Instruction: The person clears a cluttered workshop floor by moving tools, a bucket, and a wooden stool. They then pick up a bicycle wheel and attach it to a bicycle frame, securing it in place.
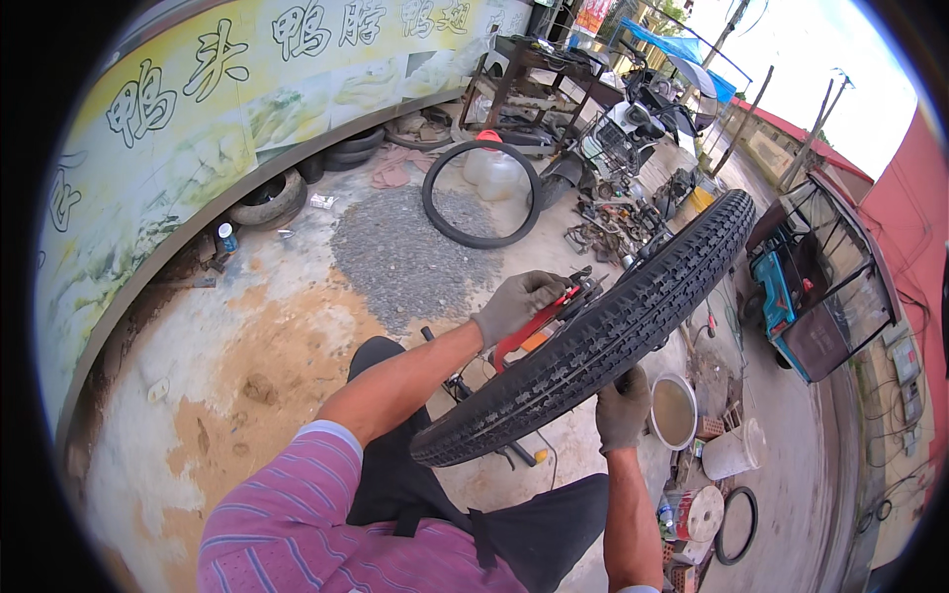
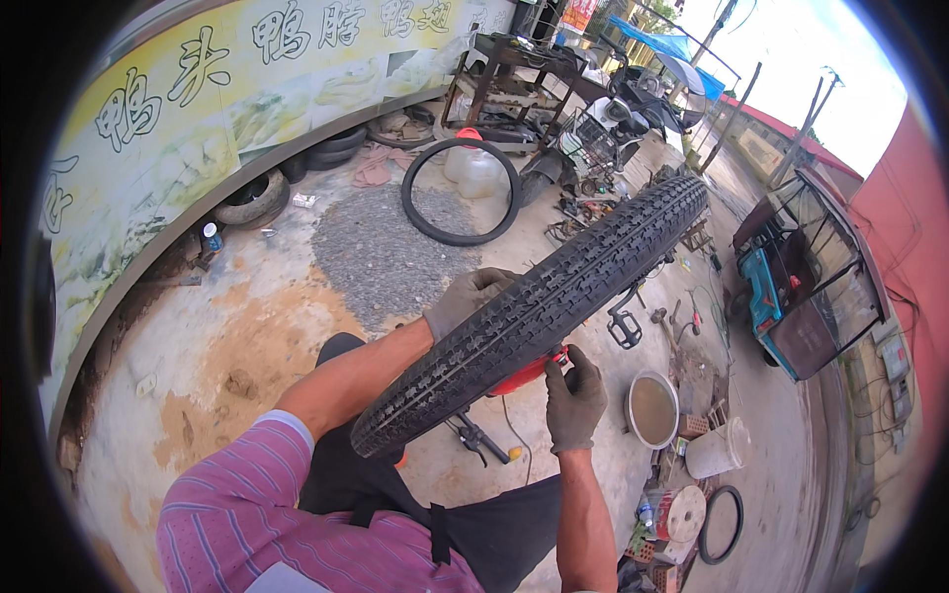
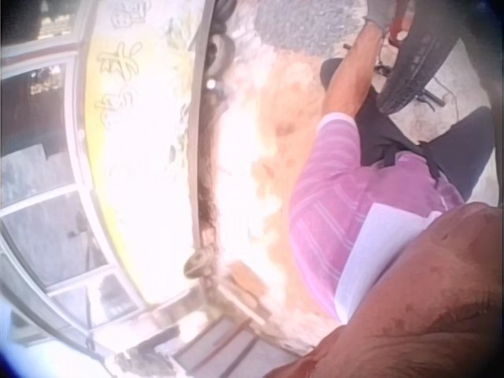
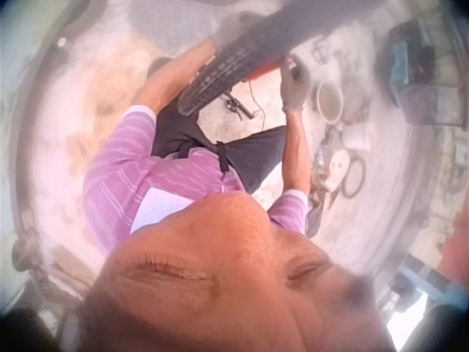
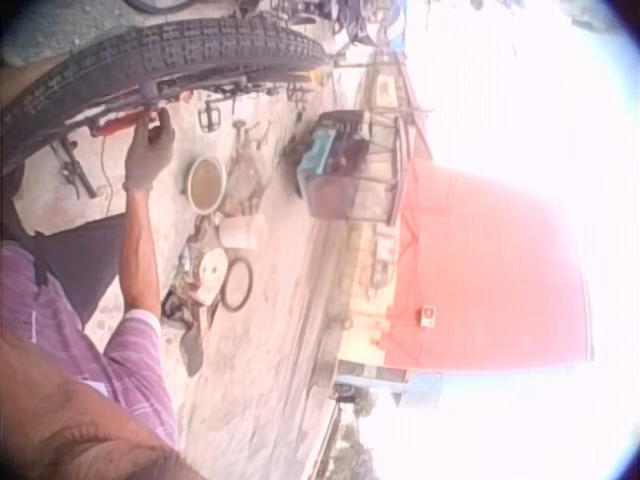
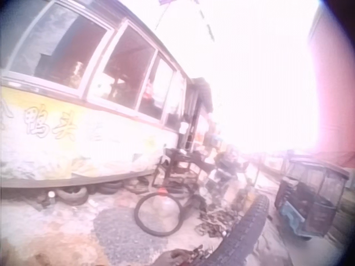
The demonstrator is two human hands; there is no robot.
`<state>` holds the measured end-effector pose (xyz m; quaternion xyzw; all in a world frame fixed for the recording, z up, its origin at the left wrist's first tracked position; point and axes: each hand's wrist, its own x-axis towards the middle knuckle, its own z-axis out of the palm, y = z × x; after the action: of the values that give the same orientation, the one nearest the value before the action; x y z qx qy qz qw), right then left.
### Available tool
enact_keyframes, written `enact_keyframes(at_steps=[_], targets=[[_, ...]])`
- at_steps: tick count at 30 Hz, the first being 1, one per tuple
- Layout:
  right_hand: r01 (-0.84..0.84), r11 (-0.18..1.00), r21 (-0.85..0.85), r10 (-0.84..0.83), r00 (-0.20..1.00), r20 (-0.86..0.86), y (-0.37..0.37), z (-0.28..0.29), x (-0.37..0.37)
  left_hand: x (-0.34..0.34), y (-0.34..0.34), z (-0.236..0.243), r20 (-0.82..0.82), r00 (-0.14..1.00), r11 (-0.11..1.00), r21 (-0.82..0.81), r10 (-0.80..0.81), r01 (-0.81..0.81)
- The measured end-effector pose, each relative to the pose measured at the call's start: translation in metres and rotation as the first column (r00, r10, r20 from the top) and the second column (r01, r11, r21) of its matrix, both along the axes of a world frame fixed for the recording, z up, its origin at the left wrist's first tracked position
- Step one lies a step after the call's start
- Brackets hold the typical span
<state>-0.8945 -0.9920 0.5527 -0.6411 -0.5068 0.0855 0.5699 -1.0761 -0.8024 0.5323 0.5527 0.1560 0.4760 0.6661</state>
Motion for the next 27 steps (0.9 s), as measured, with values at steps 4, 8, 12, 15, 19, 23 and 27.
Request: enact_keyframes(at_steps=[4, 8, 12, 15, 19, 23, 27], targets=[[-0.001, 0.998, 0.057, -0.003, 0.997, 0.071, 0.001, -0.011, 0.005, 0.001, 0.002, -0.002, 0.054, 0.998, 0.999, 0.019, -0.026, 0.025], [-0.051, 0.995, 0.082, 0.046, 0.997, 0.055, 0.004, -0.015, 0.011, 0.0, 0.006, -0.005, 0.061, 0.998, 0.999, 0.036, -0.03, 0.028], [-0.112, 0.991, 0.075, 0.111, 0.994, 0.009, 0.005, -0.011, 0.014, -0.001, 0.004, -0.004, 0.087, 0.993, 0.996, -0.045, -0.074, 0.079], [-0.083, 0.996, 0.038, 0.081, 0.996, 0.043, 0.004, -0.006, 0.012, -0.003, 0.003, 0.0, 0.001, 0.997, 0.991, -0.109, -0.08, 0.08], [-0.022, 0.999, -0.047, 0.028, 0.992, 0.123, -0.004, 0.006, 0.007, -0.005, 0.002, 0.007, -0.143, 0.987, 0.993, 0.096, 0.075, -0.062], [-0.062, 0.982, -0.177, 0.049, 0.996, -0.076, -0.006, 0.018, 0.002, -0.003, -0.002, 0.006, -0.124, 0.991, 0.996, 0.075, 0.054, -0.045], [-0.01, 0.968, -0.252, 0.031, 0.996, 0.078, -0.004, 0.027, 0.006, -0.004, -0.001, 0.001, -0.082, 0.996, 0.998, 0.045, 0.044, -0.041]])
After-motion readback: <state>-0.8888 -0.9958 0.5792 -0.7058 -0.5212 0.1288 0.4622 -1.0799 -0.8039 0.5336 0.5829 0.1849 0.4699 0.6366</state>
